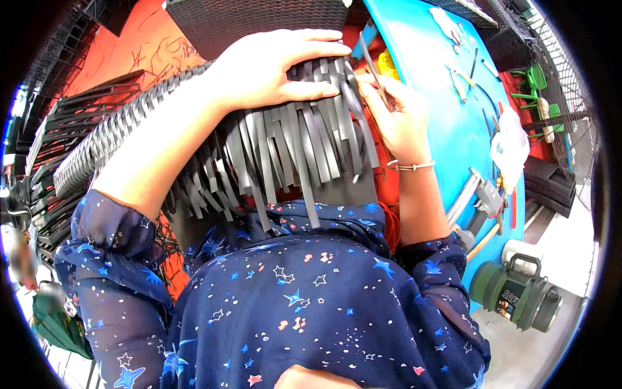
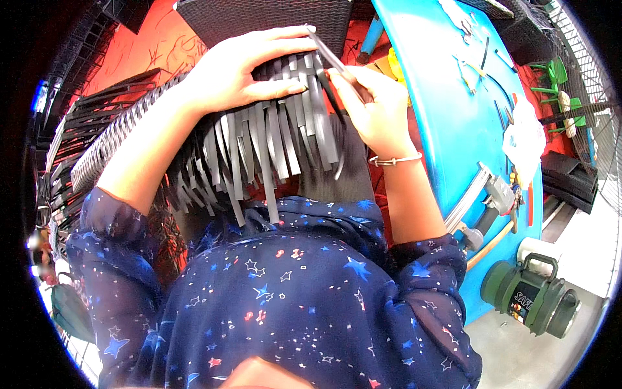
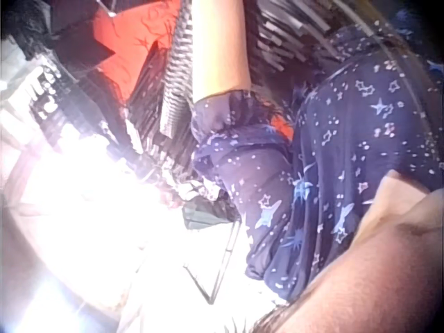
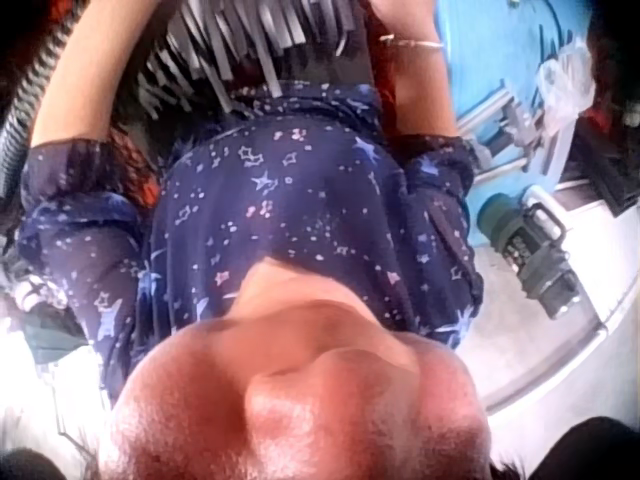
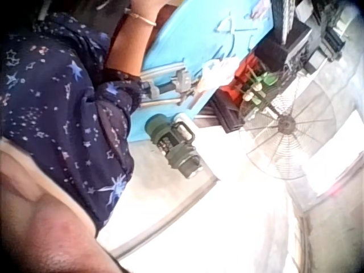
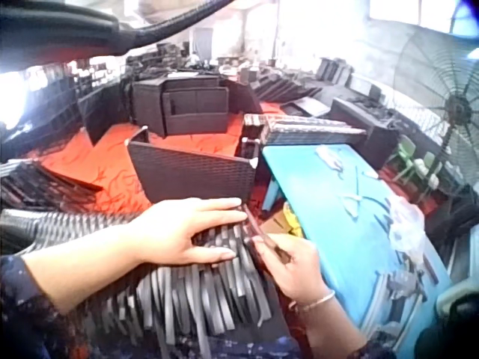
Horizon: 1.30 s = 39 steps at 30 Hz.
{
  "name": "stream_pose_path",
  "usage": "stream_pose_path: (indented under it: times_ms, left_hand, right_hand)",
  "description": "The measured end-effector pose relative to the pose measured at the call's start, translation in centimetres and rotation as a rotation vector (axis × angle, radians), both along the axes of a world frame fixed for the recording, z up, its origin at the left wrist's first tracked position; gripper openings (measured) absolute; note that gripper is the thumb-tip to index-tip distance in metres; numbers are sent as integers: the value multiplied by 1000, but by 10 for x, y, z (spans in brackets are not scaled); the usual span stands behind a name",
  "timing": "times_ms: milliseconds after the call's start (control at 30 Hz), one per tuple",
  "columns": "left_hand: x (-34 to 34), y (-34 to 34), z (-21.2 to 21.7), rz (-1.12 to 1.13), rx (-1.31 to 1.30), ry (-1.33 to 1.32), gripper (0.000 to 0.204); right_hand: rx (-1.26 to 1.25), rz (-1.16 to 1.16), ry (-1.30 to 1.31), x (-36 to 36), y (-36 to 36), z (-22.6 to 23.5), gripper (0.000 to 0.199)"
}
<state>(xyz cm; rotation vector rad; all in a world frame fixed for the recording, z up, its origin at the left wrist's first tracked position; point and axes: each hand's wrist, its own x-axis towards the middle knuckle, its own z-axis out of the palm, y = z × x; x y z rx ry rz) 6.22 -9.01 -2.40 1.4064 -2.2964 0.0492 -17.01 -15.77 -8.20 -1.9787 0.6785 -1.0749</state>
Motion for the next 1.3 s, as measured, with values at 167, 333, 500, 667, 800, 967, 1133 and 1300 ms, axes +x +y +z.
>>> stream_pose_path:
  times_ms: [167, 333, 500, 667, 800, 967, 1133, 1300]
  left_hand:
    - [-1, 2, 4, 9, 14, -29, 56]
    - [-2, -1, 6, 6, 39, -43, 57]
    - [-5, 3, 12, 2, 79, -16, 57]
    - [-5, 1, 16, -10, 143, 2, 56]
    - [-11, 6, 21, 63, 170, 62, 63]
    - [-6, 2, 19, 24, 128, 45, 66]
    - [-3, 1, 15, 11, 50, 28, 64]
    - [-5, 3, 17, 13, 50, -10, 63]
  right_hand:
    - [418, 226, -140, -3, -10, -15, 16]
    - [301, 118, -172, 9, -9, -23, 19]
    - [103, 76, -254, 11, -2, -10, 15]
    - [-249, -9, -270, 16, -5, -15, 24]
    - [-248, -23, -326, 26, -2, -26, 27]
    - [-152, -7, -332, 27, 0, -25, 33]
    - [-245, -51, -348, 31, -1, -24, 29]
    - [-248, -136, -291, 33, 2, -20, 20]
